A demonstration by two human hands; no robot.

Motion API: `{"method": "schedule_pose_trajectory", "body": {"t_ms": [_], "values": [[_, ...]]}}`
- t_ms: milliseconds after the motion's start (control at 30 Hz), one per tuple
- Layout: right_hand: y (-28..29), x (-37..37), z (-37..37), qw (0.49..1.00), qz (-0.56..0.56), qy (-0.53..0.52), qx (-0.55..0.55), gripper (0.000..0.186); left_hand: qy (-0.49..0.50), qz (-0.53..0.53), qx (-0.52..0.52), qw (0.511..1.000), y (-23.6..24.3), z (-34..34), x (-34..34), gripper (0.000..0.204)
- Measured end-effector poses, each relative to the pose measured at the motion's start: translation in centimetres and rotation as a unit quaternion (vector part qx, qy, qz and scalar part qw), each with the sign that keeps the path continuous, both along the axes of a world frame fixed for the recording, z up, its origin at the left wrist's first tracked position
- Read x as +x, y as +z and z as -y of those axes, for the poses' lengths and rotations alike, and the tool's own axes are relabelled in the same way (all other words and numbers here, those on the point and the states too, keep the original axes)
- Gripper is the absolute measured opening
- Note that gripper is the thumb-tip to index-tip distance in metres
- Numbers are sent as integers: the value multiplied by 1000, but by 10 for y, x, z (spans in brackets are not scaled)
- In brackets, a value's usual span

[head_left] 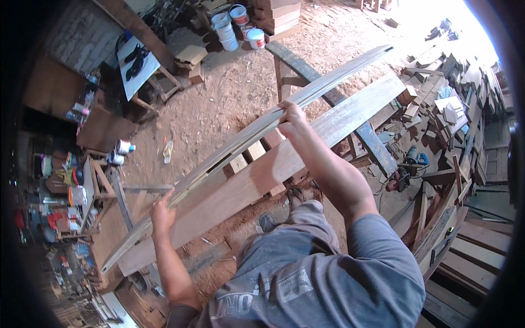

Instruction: The person selects and positions wooden planks on a workbench, then uses a circular saw to cut several small rectangular pieces. The cut pieces are stacked on the bench as the task proceeds.

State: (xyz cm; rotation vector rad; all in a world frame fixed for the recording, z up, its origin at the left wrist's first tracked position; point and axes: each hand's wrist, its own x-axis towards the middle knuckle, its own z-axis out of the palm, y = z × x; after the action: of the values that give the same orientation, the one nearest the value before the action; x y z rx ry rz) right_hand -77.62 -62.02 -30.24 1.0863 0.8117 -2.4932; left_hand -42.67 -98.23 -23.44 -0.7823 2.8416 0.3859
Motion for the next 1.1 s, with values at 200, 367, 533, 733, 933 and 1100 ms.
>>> {"method": "schedule_pose_trajectory", "body": {"t_ms": [200, 367, 533, 733, 933, 1100], "values": [[-79, -40, 37, 998, -5, 63, -21, 12, -64, -62, -52, 995, -82, 41, -35, 76], [-120, -41, 37, 993, -27, 98, -58, 19, -87, -112, -65, 988, -144, 54, -38, 84], [-160, -74, 10, 993, -8, 120, 22, 21, -129, -121, -131, 975, -170, 59, -61, 89], [-48, -17, 8, 981, -12, 179, 77, 48, -141, -110, -14, 984, -138, 48, -43, 80], [-35, 133, -86, 951, -154, 189, 192, 37, -18, -183, 86, 979, -118, 17, -39, 45], [-114, 193, -113, 962, 103, 141, 208, 44, -26, -199, 45, 979, -151, -57, 8, 46]]}}
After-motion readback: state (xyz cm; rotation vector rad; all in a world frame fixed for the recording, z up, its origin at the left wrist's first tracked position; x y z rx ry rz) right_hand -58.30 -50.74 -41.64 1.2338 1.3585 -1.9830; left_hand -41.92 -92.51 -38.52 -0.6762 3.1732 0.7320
